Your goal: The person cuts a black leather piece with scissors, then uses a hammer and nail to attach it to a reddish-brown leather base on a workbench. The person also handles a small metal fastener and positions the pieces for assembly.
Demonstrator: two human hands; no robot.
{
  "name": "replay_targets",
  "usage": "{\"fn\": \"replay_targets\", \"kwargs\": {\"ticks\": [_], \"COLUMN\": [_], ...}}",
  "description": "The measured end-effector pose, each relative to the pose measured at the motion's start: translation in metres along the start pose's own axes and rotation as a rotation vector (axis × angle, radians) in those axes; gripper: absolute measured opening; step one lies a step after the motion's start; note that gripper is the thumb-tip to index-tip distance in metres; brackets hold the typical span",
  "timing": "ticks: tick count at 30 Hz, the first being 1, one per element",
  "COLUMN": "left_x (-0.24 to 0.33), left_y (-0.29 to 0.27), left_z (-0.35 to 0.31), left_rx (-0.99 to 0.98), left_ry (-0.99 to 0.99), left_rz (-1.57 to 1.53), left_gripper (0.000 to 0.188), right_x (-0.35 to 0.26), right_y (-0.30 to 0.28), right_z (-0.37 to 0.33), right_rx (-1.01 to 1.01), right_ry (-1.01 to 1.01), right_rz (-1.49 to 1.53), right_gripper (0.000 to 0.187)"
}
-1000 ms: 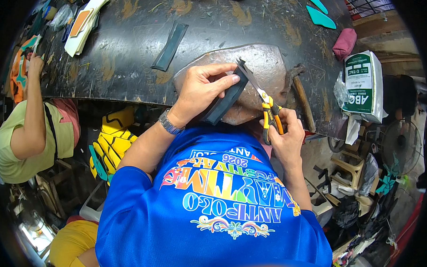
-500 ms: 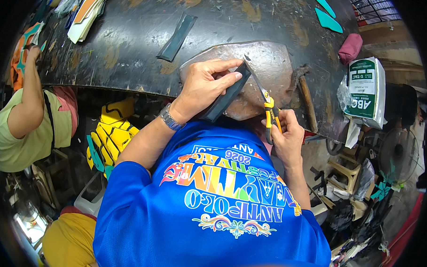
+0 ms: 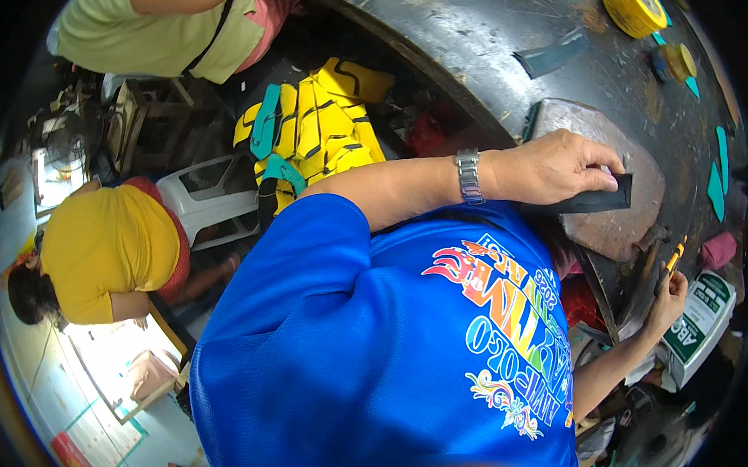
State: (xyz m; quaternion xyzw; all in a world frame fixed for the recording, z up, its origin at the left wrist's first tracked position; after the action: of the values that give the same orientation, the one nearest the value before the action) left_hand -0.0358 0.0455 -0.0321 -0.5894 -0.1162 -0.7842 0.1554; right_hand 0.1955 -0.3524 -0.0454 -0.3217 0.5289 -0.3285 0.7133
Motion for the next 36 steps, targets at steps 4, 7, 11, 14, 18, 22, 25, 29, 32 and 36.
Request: {"fn": "replay_targets", "kwargs": {"ticks": [4, 7, 11, 14, 18, 22, 25, 29, 32, 36], "left_x": [-0.001, -0.001, 0.006, 0.010, 0.007, -0.004, -0.013, -0.027, -0.043, -0.057], "left_y": [-0.009, -0.010, -0.012, -0.026, -0.042, -0.073, -0.093, -0.105, -0.095, -0.081], "left_z": [-0.007, -0.006, 0.001, 0.008, 0.020, 0.035, 0.053, 0.082, 0.112, 0.138], "left_rx": [0.014, 0.070, -0.100, -0.163, -0.047, 0.243, 0.362, 0.352, 0.345, 0.207], "left_ry": [0.047, 0.097, -0.288, -0.545, -0.496, -0.514, -0.412, -0.295, -0.145, -0.037], "left_rz": [0.075, 0.049, -0.346, -0.726, -0.916, -0.967, -0.674, -0.314, 0.032, 0.619], "left_gripper": [0.036, 0.038, 0.050, 0.061, 0.057, 0.041, 0.029, 0.025, 0.037, 0.042], "right_x": [0.030, 0.029, 0.012, -0.004, -0.026, -0.046, -0.052, -0.052, -0.053, -0.061], "right_y": [0.016, 0.021, 0.019, 0.017, 0.013, 0.011, 0.010, 0.008, 0.008, 0.009], "right_z": [0.027, 0.028, 0.021, 0.014, -0.003, -0.016, -0.016, -0.013, -0.015, -0.021], "right_rx": [-0.063, -0.098, -0.191, -0.177, -0.059, 0.007, -0.058, -0.085, -0.075, -0.067], "right_ry": [-0.074, -0.121, -0.176, -0.229, -0.184, -0.134, -0.102, -0.146, -0.165, -0.113], "right_rz": [-0.184, -0.271, -0.239, -0.319, -0.441, -0.389, -0.390, -0.383, -0.370, -0.380], "right_gripper": [0.029, 0.032, 0.030, 0.040, 0.042, 0.041, 0.042, 0.038, 0.035, 0.036]}}
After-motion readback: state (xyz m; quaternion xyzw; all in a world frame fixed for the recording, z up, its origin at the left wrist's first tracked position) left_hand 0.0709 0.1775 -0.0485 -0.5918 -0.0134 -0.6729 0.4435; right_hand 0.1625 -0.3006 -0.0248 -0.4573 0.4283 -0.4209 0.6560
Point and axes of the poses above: each hand's wrist, its own z-axis towards the middle knuckle, its own y-axis out of the palm, x = y × z, the point moved 1 cm from there along z, towards the middle knuckle, and after that the axes turned 12 degrees about x, right-handed, at the moved point
